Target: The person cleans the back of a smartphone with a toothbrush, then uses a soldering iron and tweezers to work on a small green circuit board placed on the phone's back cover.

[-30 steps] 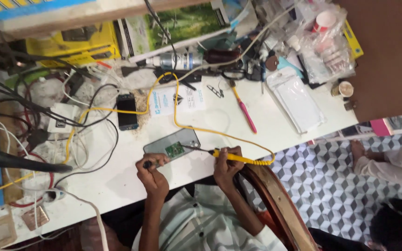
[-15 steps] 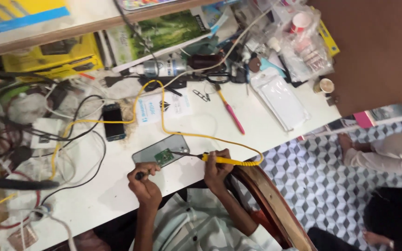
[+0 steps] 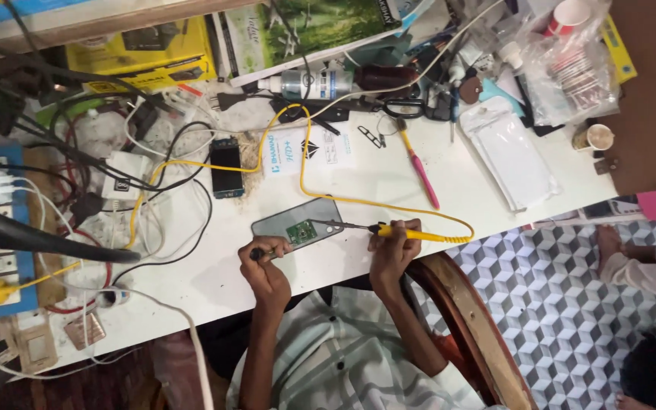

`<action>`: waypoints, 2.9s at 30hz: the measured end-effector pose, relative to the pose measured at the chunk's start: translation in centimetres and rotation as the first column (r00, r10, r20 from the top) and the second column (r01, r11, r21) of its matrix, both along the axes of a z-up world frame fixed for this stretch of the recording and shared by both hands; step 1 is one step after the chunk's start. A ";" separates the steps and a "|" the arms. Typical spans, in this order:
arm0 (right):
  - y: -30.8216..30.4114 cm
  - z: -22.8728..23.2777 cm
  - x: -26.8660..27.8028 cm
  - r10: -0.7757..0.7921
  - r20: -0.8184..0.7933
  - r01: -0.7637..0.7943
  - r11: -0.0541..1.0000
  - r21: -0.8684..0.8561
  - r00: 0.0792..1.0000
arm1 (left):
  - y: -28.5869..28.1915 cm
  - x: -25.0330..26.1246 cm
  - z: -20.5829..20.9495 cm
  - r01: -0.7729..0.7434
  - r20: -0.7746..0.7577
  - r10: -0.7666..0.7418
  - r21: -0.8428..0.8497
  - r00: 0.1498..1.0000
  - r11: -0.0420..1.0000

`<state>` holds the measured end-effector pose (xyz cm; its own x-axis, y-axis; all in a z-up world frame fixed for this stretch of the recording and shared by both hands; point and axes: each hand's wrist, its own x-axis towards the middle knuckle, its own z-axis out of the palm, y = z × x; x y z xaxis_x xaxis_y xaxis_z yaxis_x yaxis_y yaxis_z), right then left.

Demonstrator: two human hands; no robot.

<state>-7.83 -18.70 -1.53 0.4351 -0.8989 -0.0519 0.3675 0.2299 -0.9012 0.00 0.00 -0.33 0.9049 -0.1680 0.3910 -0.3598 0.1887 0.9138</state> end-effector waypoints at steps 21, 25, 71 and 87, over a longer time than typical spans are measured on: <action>0.9 0.0 0.0 0.044 -0.092 -0.070 0.952 -0.298 0.995 | 0.2 0.3 1.2 0.007 0.072 -0.010 0.037 0.997 0.999; 1.1 0.1 -0.2 0.059 -0.054 -0.070 0.966 -0.249 0.997 | 0.3 0.1 1.2 0.013 0.032 -0.014 0.028 0.999 1.000; 0.4 -0.3 -0.2 0.130 0.019 -0.127 0.985 -0.121 0.991 | 0.2 0.2 1.2 -0.008 0.026 0.007 0.046 1.000 0.999; 0.8 -0.2 -0.1 0.066 -0.042 -0.073 0.979 -0.188 0.997 | 0.2 0.3 1.2 -0.014 0.032 0.012 0.061 0.999 0.998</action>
